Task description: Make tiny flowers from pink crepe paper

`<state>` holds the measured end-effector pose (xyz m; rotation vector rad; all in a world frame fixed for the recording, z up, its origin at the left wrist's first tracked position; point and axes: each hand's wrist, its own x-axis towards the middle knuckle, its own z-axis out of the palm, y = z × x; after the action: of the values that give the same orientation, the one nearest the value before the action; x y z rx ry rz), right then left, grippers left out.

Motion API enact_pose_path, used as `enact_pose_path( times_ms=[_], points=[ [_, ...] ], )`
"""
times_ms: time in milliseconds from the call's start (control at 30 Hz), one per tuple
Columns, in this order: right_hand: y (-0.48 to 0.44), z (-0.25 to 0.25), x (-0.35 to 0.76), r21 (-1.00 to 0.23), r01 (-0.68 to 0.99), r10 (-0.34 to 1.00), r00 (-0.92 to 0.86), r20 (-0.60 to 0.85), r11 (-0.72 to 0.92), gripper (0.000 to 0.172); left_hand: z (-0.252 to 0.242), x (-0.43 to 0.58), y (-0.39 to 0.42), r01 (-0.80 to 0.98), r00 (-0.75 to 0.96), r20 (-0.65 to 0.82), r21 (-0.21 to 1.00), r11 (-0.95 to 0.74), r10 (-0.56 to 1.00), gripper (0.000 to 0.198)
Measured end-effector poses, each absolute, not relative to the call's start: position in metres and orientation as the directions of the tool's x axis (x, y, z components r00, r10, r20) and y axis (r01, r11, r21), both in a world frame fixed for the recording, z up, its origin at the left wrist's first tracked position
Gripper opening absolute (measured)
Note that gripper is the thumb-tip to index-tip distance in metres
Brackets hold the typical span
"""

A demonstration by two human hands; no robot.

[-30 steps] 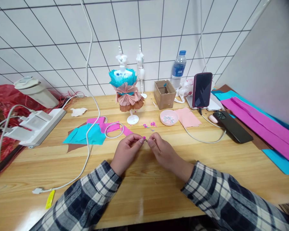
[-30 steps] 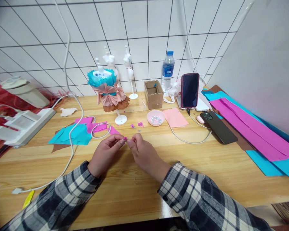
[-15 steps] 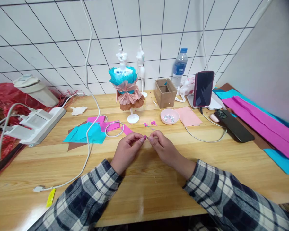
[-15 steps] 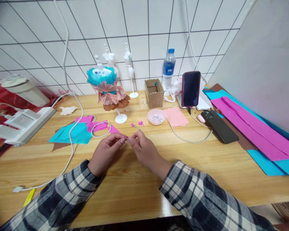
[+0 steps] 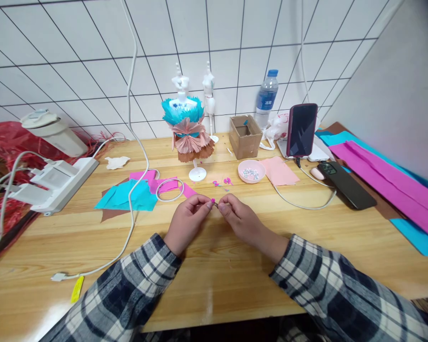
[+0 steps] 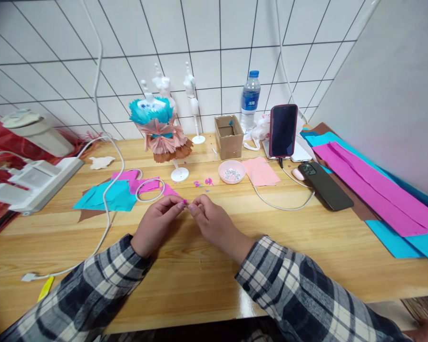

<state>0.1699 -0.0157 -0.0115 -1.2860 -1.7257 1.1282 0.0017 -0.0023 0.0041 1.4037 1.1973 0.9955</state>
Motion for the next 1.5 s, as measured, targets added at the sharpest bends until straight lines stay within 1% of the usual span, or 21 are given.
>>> enact_pose_path(
  times_ms=[133,267,567,700,867,933,1000,1067,1133,1200,1300,1433,1467,1500],
  points=[
    [-0.015,-0.012,0.17,-0.923,0.359,0.963,-0.266,0.039,0.136,0.028,0.002,0.001,-0.002,0.236,0.179,0.048,0.968,-0.09,0.983,0.017],
    [-0.016,-0.012,0.169,-0.924,0.361,0.965,-0.26,0.032,0.128,0.028,0.001,0.001,-0.001,0.257,0.181,0.051,0.961,-0.098,0.982,0.017],
    [-0.017,-0.009,0.168,-0.946,0.315,0.976,-0.217,0.007,0.077,0.026,0.003,0.003,-0.001,0.193,0.198,-0.016,0.981,-0.023,0.98,0.018],
    [-0.018,-0.009,0.165,-0.96,0.273,0.983,-0.182,0.014,0.064,0.026,0.001,0.003,-0.002,0.162,0.195,-0.016,0.987,-0.017,0.981,0.018],
    [-0.018,-0.008,0.164,-0.96,0.272,0.984,-0.177,0.016,0.065,0.027,0.003,0.003,-0.002,0.143,0.19,-0.036,0.99,0.009,0.981,0.017],
    [-0.015,-0.006,0.168,-0.974,0.223,0.986,-0.165,0.002,0.04,0.027,0.004,0.003,-0.002,0.101,0.204,-0.071,0.994,0.052,0.976,0.018],
    [-0.011,-0.003,0.174,-0.989,0.149,0.985,-0.175,-0.005,0.022,0.028,0.002,0.002,-0.002,0.03,0.252,-0.134,0.991,0.131,0.958,0.021],
    [-0.007,0.001,0.181,-0.99,0.132,0.973,-0.228,0.02,0.051,0.031,0.0,0.0,-0.001,-0.018,0.336,-0.196,0.976,0.215,0.921,0.024],
    [-0.004,0.004,0.187,-0.975,0.195,0.954,-0.298,0.046,0.108,0.032,-0.003,-0.002,-0.001,-0.018,0.411,-0.232,0.965,0.262,0.882,0.027],
    [-0.002,0.005,0.19,-0.953,0.264,0.936,-0.348,0.047,0.146,0.028,-0.004,-0.003,0.0,0.004,0.45,-0.243,0.963,0.27,0.86,0.029],
    [-0.001,0.003,0.19,-0.938,0.305,0.935,-0.35,0.05,0.165,0.021,-0.004,-0.003,0.0,-0.009,0.455,-0.246,0.96,0.281,0.856,0.031],
    [-0.001,0.002,0.189,-0.905,0.329,0.939,-0.299,0.171,0.27,0.013,-0.003,-0.002,0.0,-0.037,0.435,-0.25,0.955,0.294,0.865,0.028],
    [-0.001,0.002,0.189,-0.901,0.328,0.94,-0.283,0.193,0.284,0.014,-0.003,-0.002,0.0,-0.027,0.416,-0.247,0.959,0.283,0.875,0.027],
    [-0.002,0.002,0.189,-0.905,0.321,0.945,-0.26,0.199,0.279,0.019,-0.003,-0.002,0.001,-0.012,0.391,-0.243,0.963,0.269,0.887,0.027]
  ],
)
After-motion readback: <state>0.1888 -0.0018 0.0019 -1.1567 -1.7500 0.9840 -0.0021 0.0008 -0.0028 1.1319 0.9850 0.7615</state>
